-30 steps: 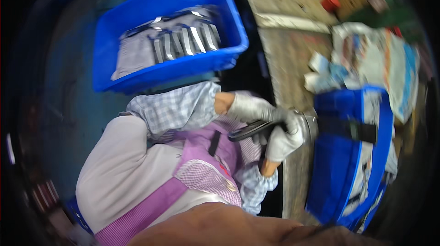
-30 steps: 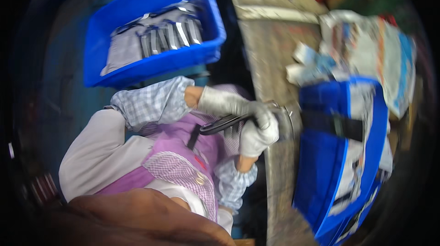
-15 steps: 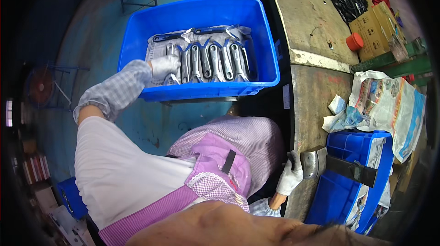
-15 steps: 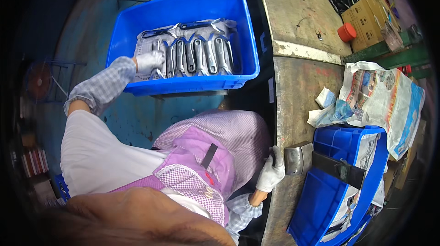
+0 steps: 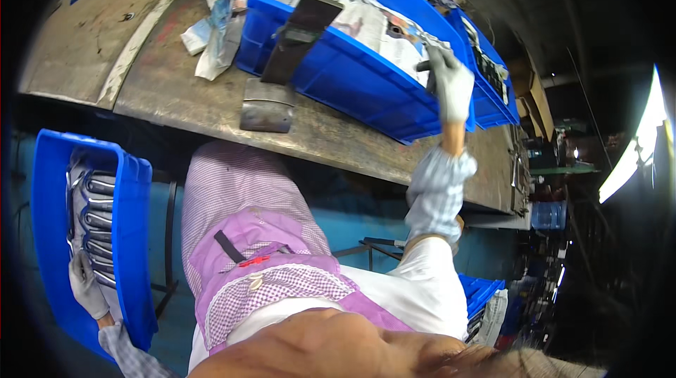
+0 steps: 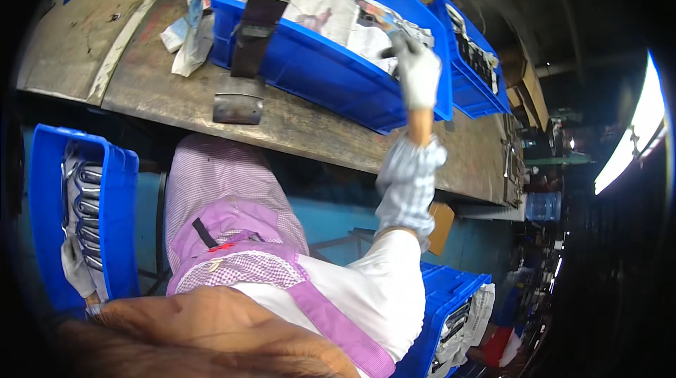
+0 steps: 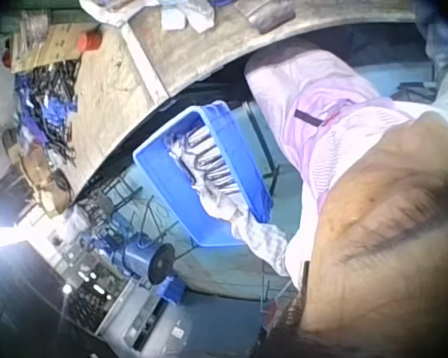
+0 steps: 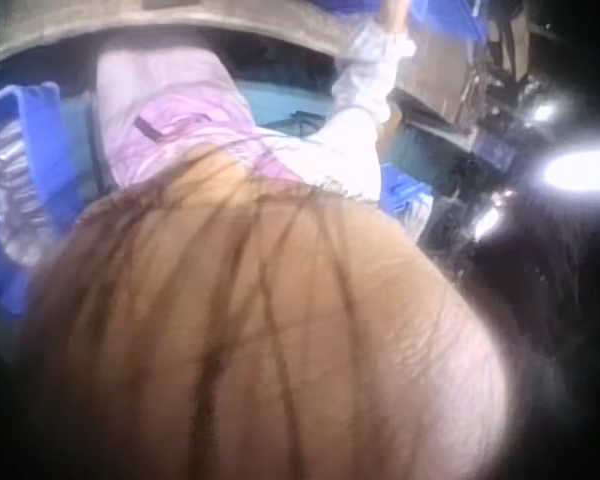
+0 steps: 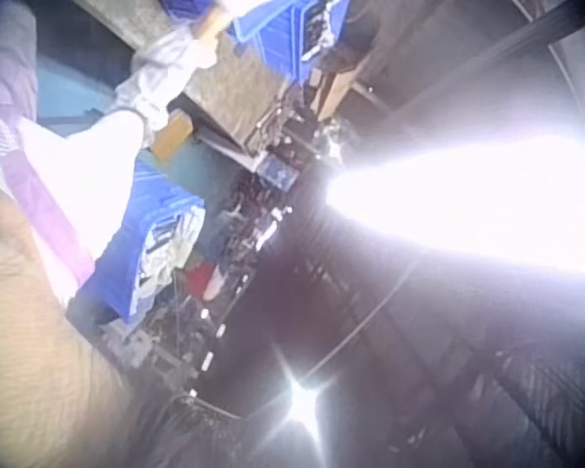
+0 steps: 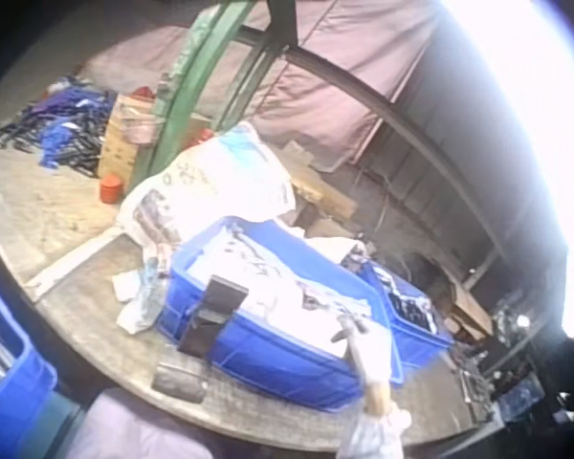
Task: Sorting and packing metal parts into storage bins.
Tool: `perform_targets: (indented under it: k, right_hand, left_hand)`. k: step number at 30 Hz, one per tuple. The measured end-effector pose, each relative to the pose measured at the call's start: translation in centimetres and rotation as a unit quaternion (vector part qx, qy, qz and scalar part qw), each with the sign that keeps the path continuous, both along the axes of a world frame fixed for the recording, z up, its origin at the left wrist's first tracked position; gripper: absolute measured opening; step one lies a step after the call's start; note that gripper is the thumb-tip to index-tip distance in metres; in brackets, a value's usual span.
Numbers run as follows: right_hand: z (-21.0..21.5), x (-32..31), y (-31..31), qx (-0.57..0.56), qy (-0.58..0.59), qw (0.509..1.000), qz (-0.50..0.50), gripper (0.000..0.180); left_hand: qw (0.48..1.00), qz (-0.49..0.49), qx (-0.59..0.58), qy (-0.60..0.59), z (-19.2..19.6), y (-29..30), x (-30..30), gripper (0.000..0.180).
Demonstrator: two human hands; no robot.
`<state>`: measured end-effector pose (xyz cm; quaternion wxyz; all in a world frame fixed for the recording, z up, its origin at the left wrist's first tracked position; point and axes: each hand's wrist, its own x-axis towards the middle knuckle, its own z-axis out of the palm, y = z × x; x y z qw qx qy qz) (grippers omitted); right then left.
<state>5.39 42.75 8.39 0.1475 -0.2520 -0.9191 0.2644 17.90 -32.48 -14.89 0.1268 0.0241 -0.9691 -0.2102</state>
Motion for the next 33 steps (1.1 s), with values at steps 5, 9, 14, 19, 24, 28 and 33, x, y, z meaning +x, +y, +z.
perform_targets:
  k: [5,9,14,19,24,28,33]
  right_hand:
    - [-3.9,-2.7,14.7,0.321,-0.301,0.895,-0.077,0.071]
    - [-2.8,-0.6,18.1,0.078,-0.288,0.954,-0.028,0.071]
    - [-3.7,-1.1,18.5,0.019,-0.219,0.974,-0.050,0.068]
    - [-3.9,-2.6,16.4,0.187,-0.228,0.955,-0.026,0.064]
    - [-1.9,0.9,14.2,-0.116,0.101,0.988,0.015,0.046]
    - [0.8,7.2,2.1,-0.219,0.102,0.960,0.145,0.043]
    - [-3.3,11.1,-9.3,-0.426,-0.221,0.854,0.203,0.028]
  left_hand:
    - [0.935,-0.279,-0.059,0.211,5.3,15.3,-6.2,0.032]
    - [0.895,-0.386,0.033,0.221,6.6,27.0,-9.3,0.028]
    - [0.829,-0.499,0.014,0.252,7.2,35.9,-11.5,0.022]
    - [0.794,-0.559,0.007,0.240,7.5,40.3,-11.9,0.020]
    - [0.791,-0.576,-0.012,0.204,8.3,41.8,-12.3,0.020]
    - [0.799,-0.500,0.193,0.272,10.3,42.7,-14.0,0.035]
    - [0.821,-0.500,0.222,0.162,9.8,46.4,-12.1,0.047]
